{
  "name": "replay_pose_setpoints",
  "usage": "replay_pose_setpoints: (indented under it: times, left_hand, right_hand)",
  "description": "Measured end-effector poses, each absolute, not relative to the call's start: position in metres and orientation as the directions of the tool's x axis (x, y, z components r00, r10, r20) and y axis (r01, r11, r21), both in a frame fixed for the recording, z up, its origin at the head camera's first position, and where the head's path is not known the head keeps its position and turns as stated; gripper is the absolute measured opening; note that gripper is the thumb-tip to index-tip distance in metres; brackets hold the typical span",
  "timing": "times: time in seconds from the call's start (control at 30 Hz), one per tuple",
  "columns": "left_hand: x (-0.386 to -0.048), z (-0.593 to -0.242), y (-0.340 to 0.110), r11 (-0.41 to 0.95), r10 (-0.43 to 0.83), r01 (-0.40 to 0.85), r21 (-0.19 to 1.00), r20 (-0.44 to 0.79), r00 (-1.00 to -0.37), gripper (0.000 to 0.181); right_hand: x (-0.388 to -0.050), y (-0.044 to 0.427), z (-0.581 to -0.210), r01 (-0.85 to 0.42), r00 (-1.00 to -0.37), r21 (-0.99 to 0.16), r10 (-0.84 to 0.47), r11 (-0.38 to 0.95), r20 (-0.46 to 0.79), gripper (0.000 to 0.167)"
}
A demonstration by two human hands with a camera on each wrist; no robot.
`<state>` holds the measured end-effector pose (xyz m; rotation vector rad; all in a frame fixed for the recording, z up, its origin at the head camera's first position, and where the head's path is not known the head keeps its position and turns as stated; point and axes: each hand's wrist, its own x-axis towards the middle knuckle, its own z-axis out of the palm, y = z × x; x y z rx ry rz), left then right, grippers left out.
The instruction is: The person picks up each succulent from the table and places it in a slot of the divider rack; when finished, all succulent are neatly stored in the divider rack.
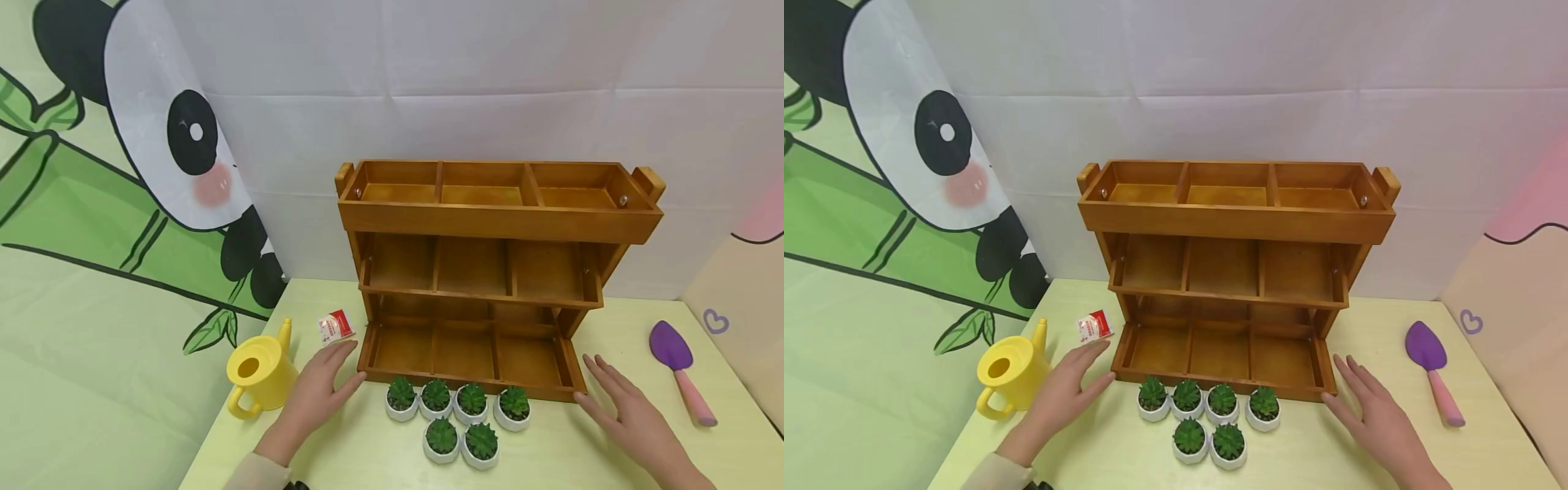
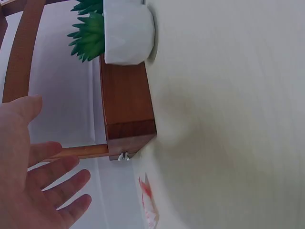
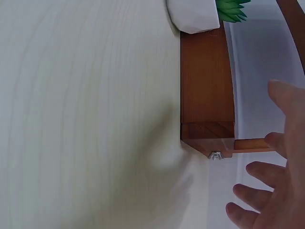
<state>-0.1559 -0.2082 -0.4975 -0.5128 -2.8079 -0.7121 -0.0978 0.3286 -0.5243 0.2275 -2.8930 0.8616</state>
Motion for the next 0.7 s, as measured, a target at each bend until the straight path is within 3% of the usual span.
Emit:
replay_pose_setpoints:
  times: [0.27,0.7]
  left_hand:
    - [-0.149,-0.513,-0.197,0.745,0.219,0.329,0.58,0.254,-0.942,0.045]
    - [-0.137,-0.535,-0.183,0.673,0.194,0.313,0.67,0.249,-0.949,0.038]
  right_hand:
    - [-0.104,0.32,-0.536,-0.111,-0.993,-0.687,-0.061,0.718,0.097,0.078]
    - [-0.109,0.306,-0.553,0.015,-0.997,-0.864,0.072,0.503,0.025,0.078]
